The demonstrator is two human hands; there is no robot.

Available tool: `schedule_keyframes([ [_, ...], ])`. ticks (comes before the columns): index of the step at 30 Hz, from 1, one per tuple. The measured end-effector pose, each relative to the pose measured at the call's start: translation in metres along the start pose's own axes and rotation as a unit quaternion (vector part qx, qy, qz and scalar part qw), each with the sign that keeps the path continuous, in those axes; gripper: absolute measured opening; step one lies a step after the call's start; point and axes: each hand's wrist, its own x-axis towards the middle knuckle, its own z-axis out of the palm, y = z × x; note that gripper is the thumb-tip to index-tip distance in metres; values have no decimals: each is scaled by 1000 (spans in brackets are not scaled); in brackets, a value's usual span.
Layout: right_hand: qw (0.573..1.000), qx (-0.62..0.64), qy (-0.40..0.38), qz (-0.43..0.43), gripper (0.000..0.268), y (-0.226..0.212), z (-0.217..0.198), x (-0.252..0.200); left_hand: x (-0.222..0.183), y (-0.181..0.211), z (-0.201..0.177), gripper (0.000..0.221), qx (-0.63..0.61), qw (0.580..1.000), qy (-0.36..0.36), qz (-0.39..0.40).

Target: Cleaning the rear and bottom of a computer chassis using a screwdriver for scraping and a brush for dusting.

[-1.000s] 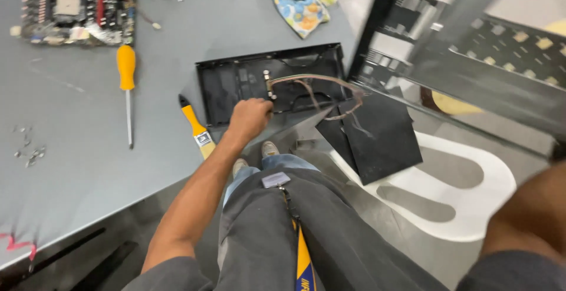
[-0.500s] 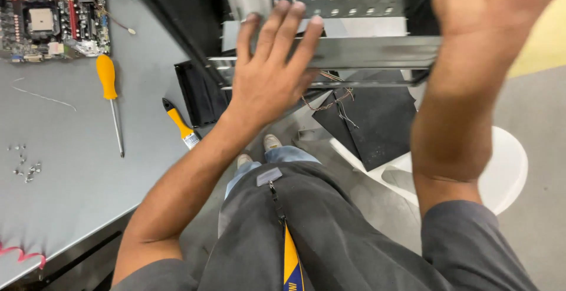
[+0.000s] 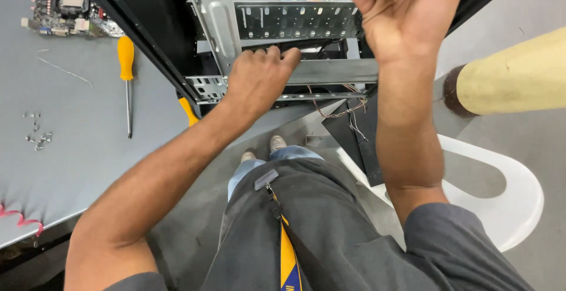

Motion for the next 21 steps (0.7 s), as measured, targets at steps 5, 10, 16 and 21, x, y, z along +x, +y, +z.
schedule_keyframes([
  [5,999,-16,-43,27,61,14,-32,-42,1,-7,19,32,47,998,47,-2],
  [10,817,-553,-162,18,17,57,-95,-107,2,-17,-13,16,-11,998,54,0],
  [16,460,-869,-154,-92,55,161,-192,-50,7,-17,16,24,-85,995,45,-15],
  [21,420,-849,-175,269,96,102,-53,1,3,-12,18,8,-15,995,93,-26],
])
